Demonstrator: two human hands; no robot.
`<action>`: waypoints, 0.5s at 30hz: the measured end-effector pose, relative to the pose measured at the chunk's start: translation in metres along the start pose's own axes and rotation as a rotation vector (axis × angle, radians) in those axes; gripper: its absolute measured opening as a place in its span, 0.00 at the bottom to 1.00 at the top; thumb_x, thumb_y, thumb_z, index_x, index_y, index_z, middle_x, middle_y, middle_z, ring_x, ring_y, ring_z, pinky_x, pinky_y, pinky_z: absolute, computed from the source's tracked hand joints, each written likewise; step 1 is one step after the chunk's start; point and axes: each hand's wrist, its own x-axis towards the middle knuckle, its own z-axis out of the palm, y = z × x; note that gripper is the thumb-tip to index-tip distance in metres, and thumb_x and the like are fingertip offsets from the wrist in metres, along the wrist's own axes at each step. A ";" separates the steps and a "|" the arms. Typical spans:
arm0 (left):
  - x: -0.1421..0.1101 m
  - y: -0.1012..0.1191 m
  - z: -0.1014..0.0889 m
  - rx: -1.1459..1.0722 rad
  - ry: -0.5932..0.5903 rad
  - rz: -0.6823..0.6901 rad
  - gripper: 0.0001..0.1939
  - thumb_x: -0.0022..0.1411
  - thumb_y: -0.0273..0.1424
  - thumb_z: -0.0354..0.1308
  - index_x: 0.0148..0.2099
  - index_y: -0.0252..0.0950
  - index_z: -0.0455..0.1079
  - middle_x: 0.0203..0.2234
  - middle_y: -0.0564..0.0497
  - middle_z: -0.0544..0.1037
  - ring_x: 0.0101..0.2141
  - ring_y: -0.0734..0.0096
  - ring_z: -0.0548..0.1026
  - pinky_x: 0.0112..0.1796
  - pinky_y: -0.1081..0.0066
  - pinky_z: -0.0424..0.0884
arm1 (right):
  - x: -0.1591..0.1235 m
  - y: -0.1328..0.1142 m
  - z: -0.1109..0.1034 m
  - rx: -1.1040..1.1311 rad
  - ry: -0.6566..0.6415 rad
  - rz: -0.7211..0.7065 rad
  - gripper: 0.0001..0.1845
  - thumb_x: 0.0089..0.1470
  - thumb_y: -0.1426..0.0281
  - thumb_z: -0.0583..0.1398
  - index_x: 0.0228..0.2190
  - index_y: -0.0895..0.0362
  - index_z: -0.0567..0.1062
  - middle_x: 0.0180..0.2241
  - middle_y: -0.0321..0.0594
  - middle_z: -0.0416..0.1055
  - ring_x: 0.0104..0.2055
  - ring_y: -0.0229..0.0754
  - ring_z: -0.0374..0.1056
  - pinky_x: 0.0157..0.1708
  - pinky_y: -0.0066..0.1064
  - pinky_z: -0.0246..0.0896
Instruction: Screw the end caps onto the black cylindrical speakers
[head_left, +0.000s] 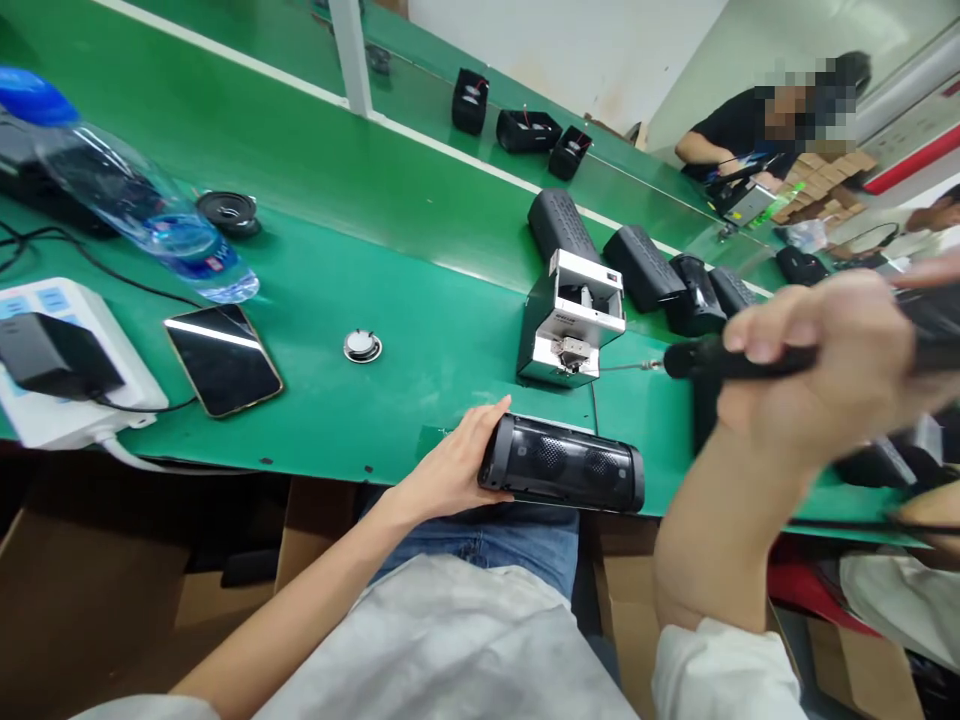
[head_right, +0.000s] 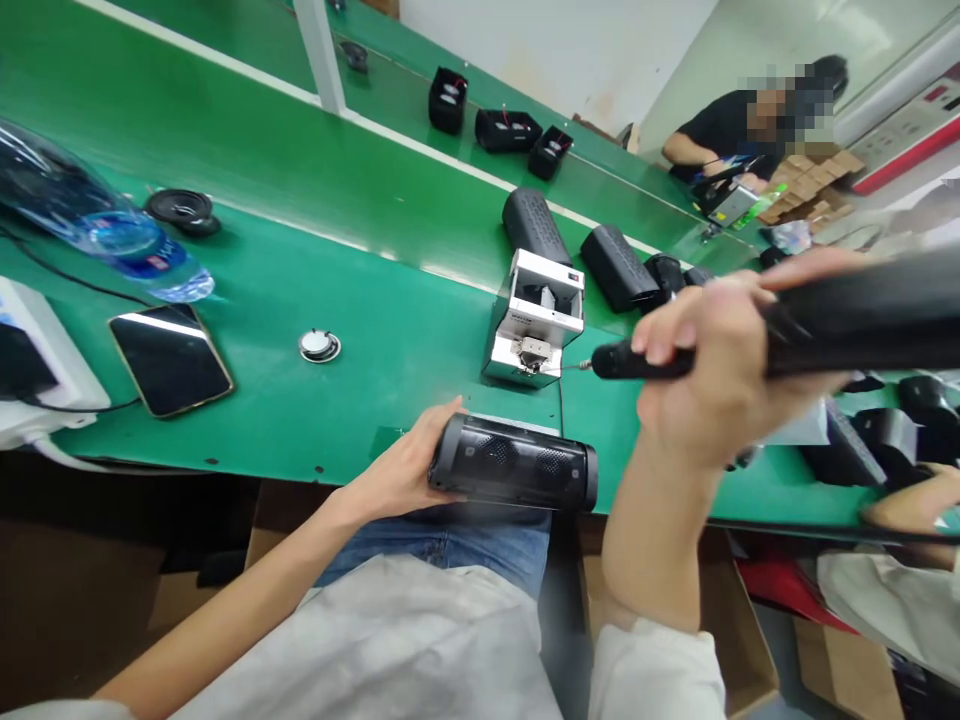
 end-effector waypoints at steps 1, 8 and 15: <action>0.000 0.000 0.000 0.003 -0.003 -0.001 0.83 0.56 0.32 0.87 0.89 0.52 0.25 0.77 0.29 0.62 0.76 0.25 0.65 0.71 0.28 0.72 | 0.005 0.017 0.009 -0.026 0.040 -0.087 0.13 0.62 0.75 0.70 0.41 0.49 0.73 0.22 0.24 0.61 0.19 0.34 0.60 0.20 0.33 0.58; 0.001 0.001 -0.002 -0.010 -0.008 -0.018 0.81 0.56 0.30 0.87 0.89 0.53 0.27 0.78 0.30 0.63 0.76 0.28 0.66 0.72 0.29 0.71 | 0.007 0.063 0.035 -0.232 -0.066 0.062 0.26 0.63 0.43 0.76 0.39 0.41 0.69 0.22 0.26 0.61 0.20 0.36 0.58 0.21 0.42 0.61; 0.003 0.000 -0.003 0.003 -0.026 -0.016 0.81 0.58 0.33 0.86 0.88 0.52 0.26 0.76 0.30 0.63 0.76 0.27 0.66 0.71 0.28 0.70 | 0.011 0.062 0.028 -0.255 -0.150 0.085 0.32 0.59 0.31 0.70 0.40 0.39 0.66 0.23 0.27 0.58 0.23 0.36 0.50 0.21 0.41 0.57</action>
